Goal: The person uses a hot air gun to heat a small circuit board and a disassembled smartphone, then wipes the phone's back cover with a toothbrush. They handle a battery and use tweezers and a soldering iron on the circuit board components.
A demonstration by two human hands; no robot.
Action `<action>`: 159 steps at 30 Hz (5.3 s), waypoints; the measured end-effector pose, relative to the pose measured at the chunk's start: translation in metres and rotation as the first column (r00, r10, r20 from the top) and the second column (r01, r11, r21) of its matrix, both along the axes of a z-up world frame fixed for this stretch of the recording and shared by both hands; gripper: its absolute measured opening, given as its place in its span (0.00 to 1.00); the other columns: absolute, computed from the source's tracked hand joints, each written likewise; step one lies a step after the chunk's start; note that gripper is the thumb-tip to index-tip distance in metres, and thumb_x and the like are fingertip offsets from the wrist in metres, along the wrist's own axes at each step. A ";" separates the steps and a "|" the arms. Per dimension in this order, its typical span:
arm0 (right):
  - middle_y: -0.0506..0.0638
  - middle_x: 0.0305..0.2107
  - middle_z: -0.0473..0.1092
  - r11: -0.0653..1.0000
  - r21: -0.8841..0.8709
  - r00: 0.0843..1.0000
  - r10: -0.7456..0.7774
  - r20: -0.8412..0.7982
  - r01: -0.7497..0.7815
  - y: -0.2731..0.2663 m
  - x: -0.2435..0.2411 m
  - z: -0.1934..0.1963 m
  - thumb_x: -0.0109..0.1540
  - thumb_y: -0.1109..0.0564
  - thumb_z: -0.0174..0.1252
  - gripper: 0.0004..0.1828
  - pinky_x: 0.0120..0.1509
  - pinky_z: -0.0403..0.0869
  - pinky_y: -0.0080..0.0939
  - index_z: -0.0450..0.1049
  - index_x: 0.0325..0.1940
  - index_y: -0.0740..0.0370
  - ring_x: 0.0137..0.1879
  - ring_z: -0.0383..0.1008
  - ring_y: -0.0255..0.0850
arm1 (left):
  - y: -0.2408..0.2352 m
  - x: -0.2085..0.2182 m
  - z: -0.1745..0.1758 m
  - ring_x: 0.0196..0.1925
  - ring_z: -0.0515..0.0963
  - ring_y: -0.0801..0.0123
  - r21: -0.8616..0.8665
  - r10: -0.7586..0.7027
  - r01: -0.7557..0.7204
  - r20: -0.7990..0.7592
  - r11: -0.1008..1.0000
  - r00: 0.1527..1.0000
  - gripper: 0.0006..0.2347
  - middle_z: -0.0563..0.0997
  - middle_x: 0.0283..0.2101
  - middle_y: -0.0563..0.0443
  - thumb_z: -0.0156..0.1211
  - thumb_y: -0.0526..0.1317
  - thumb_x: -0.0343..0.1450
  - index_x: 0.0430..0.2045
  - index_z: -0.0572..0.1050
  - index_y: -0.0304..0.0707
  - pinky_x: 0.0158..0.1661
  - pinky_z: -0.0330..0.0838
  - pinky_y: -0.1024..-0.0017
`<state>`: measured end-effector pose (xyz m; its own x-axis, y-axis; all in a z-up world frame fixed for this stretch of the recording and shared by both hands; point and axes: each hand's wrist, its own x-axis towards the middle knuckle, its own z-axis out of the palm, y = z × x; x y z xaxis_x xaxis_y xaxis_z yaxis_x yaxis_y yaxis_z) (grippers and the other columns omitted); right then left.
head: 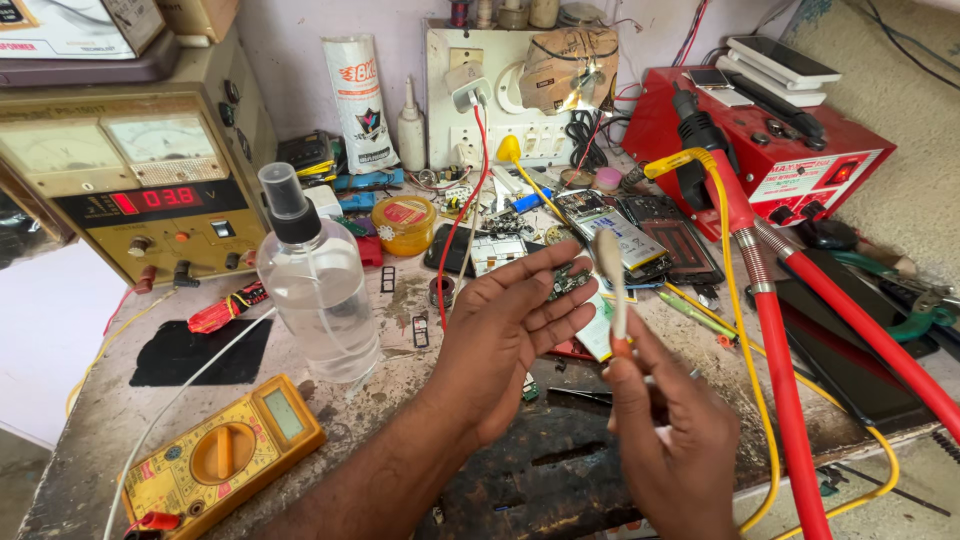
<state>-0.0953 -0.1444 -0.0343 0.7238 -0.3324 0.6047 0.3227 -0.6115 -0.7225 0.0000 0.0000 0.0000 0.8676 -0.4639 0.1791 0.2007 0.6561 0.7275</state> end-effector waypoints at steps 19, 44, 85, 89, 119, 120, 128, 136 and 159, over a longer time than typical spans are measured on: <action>0.51 0.34 0.79 0.994 0.107 0.999 0.034 0.017 -0.035 -0.002 0.001 -0.008 0.64 0.61 0.59 0.23 0.28 0.72 0.29 0.73 0.65 0.63 0.28 0.74 0.29 | 0.005 -0.005 0.008 0.61 0.78 0.58 -0.096 -0.128 0.130 0.024 0.987 0.991 0.17 0.76 0.59 0.39 0.45 0.35 0.78 0.63 0.67 0.27 0.59 0.76 0.62; 0.57 0.39 0.80 0.952 -0.267 0.974 -0.092 0.208 0.147 0.009 0.005 -0.018 0.65 0.60 0.61 0.21 0.43 0.77 0.36 0.74 0.63 0.63 0.40 0.83 0.37 | -0.001 -0.002 -0.001 0.57 0.78 0.65 -0.062 -0.002 0.007 0.078 0.998 0.997 0.17 0.76 0.61 0.43 0.46 0.34 0.78 0.62 0.69 0.30 0.64 0.71 0.63; 0.60 0.37 0.78 0.963 -0.260 0.994 -0.043 0.098 0.067 0.029 0.020 -0.028 0.64 0.58 0.60 0.19 0.42 0.77 0.45 0.76 0.59 0.61 0.40 0.82 0.50 | -0.018 0.018 -0.033 0.57 0.79 0.65 -0.087 0.217 -0.220 -0.041 0.972 0.975 0.19 0.77 0.59 0.40 0.47 0.32 0.76 0.63 0.66 0.27 0.58 0.75 0.70; 0.59 0.28 0.77 0.965 -0.242 0.986 -0.133 -0.098 0.106 0.026 0.021 -0.013 0.64 0.57 0.59 0.19 0.34 0.74 0.47 0.77 0.60 0.58 0.29 0.79 0.48 | -0.021 0.017 -0.034 0.55 0.79 0.63 0.027 0.239 -0.239 0.009 0.971 0.971 0.19 0.78 0.59 0.39 0.49 0.30 0.75 0.64 0.67 0.27 0.57 0.76 0.69; 0.62 0.27 0.76 0.910 -0.309 0.906 -0.355 -0.231 0.278 -0.022 0.047 -0.003 0.66 0.46 0.56 0.23 0.39 0.73 0.53 0.76 0.64 0.51 0.33 0.77 0.56 | -0.017 0.018 -0.030 0.53 0.82 0.69 0.236 0.125 -0.156 0.141 0.959 0.982 0.16 0.81 0.51 0.42 0.51 0.29 0.75 0.59 0.72 0.27 0.52 0.79 0.75; 0.64 0.27 0.77 0.855 -0.424 0.895 -0.405 -0.188 0.299 -0.035 0.051 -0.001 0.66 0.45 0.57 0.24 0.42 0.73 0.55 0.75 0.65 0.50 0.35 0.78 0.56 | -0.014 0.019 -0.028 0.53 0.83 0.70 0.278 0.136 -0.176 0.158 0.944 0.978 0.16 0.81 0.51 0.43 0.50 0.30 0.75 0.58 0.72 0.28 0.52 0.80 0.76; 0.59 0.40 0.78 0.718 -0.684 0.821 -0.464 -0.333 0.129 -0.080 0.051 -0.001 0.62 0.43 0.58 0.22 0.50 0.75 0.55 0.77 0.61 0.39 0.45 0.76 0.57 | -0.006 0.018 -0.023 0.46 0.84 0.68 0.294 0.138 -0.176 0.144 0.939 0.980 0.11 0.79 0.47 0.43 0.49 0.31 0.76 0.51 0.71 0.31 0.45 0.80 0.73; 0.57 0.37 0.76 0.933 0.330 0.978 -0.184 0.099 0.142 -0.121 0.074 -0.003 0.67 0.51 0.59 0.22 0.47 0.72 0.46 0.77 0.58 0.69 0.39 0.74 0.50 | -0.013 0.020 -0.029 0.42 0.84 0.67 0.321 0.139 -0.151 0.057 0.935 0.989 0.09 0.83 0.41 0.43 0.52 0.34 0.74 0.47 0.70 0.33 0.40 0.80 0.71; 0.61 0.37 0.76 -0.137 0.767 0.779 -0.106 0.618 -0.627 -0.207 0.263 -0.002 0.65 0.61 0.58 0.09 0.45 0.86 0.46 0.72 0.47 0.69 0.37 0.81 0.50 | -0.015 0.021 -0.034 0.33 0.76 0.78 0.419 0.236 -0.259 0.107 0.870 0.966 0.12 0.79 0.38 0.53 0.56 0.34 0.73 0.50 0.77 0.41 0.36 0.76 0.79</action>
<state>0.1680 -0.3512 -0.0363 0.7745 -0.6264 0.0875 0.6321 0.7613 -0.1449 0.0212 -0.0147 -0.0337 0.9592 -0.2761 0.0599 0.0278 0.3033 0.9525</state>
